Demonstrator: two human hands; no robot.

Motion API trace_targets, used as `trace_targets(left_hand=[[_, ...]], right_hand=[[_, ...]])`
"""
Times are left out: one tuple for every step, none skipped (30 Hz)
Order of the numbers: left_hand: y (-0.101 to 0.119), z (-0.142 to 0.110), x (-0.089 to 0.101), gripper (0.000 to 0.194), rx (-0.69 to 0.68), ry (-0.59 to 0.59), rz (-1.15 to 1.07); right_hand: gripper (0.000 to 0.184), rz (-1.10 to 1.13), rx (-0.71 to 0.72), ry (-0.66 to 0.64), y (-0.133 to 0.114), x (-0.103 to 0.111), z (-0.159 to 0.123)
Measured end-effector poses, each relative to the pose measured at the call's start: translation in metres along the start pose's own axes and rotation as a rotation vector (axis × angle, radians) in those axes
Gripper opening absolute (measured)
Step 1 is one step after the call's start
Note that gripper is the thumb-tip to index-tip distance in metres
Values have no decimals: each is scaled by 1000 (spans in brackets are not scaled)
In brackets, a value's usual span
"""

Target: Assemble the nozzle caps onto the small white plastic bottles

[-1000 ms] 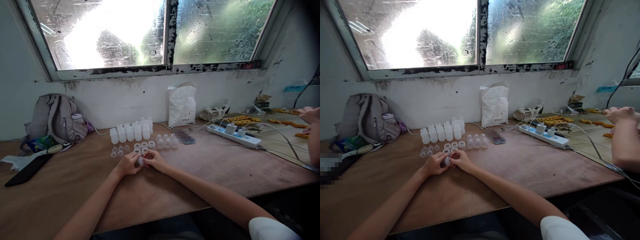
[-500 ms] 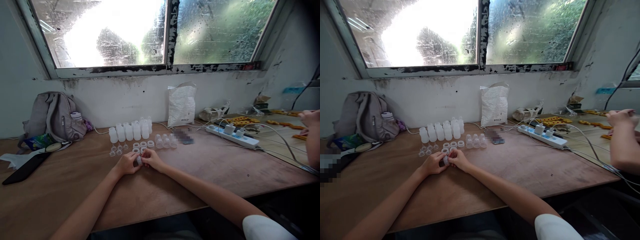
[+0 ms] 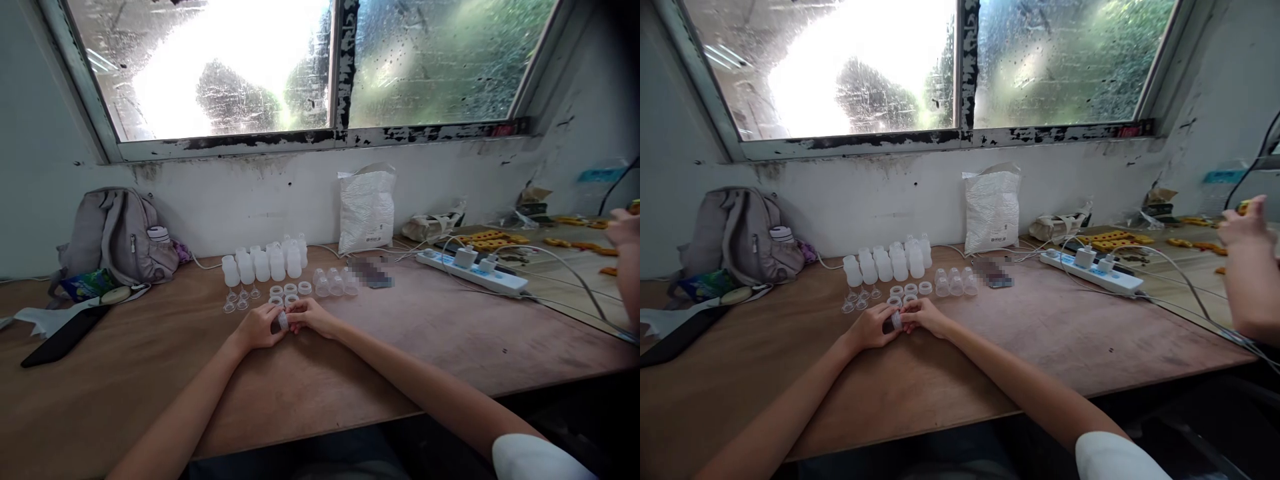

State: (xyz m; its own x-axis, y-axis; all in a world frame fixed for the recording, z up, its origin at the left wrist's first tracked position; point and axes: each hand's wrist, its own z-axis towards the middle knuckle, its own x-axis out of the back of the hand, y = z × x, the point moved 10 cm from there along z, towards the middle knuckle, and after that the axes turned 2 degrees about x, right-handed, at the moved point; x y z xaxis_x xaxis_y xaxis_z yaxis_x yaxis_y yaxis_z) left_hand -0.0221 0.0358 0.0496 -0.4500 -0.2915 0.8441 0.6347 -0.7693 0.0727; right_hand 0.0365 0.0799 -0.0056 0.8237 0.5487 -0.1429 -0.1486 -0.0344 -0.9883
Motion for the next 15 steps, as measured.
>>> trace_targets(left_hand=[[-1,0,0,29,8,4,-15],[-2,0,1,29,22,12,-34],[-4,0,3,30,42,23,-56],[-5,1,4,31,64,30,-80],[-7,1,5,32,84,31,-104],[-8,1,4,31,100,24,-126],[-9,1,4,31,111,9,-143],[-9,2,2,30,116,-8,-157],[-9,2,1,30,115,-25,-168],[-8,2,-1,30,111,-36,-175],[-8,2,-2,32,106,-45,-178],[-8,2,-4,33,101,-53,-179],[-8,2,-5,35,98,-62,-178],[-8,3,-7,36,100,-68,-176],[-8,3,-8,36,105,-72,-174]], right_hand=[[27,26,-7,-10,0,0,-1],[28,54,-10,-19,0,0,-1],[28,83,-10,-31,-1,-1,-2],[29,111,-9,-44,-2,-1,-3],[29,134,-7,-57,-3,-2,-3],[30,150,-4,-70,-4,-3,-4],[30,155,-2,-79,-5,-3,-4],[30,149,1,-85,-5,-4,-4],[29,132,5,-90,-5,-5,-4],[28,107,11,-92,-5,-6,-3],[27,76,18,-92,-5,-6,-2],[25,44,26,-88,-4,-7,-1],[24,19,36,-79,-4,-6,1],[23,3,46,-65,-4,-6,2],[22,-2,56,-50,-4,-4,3]])
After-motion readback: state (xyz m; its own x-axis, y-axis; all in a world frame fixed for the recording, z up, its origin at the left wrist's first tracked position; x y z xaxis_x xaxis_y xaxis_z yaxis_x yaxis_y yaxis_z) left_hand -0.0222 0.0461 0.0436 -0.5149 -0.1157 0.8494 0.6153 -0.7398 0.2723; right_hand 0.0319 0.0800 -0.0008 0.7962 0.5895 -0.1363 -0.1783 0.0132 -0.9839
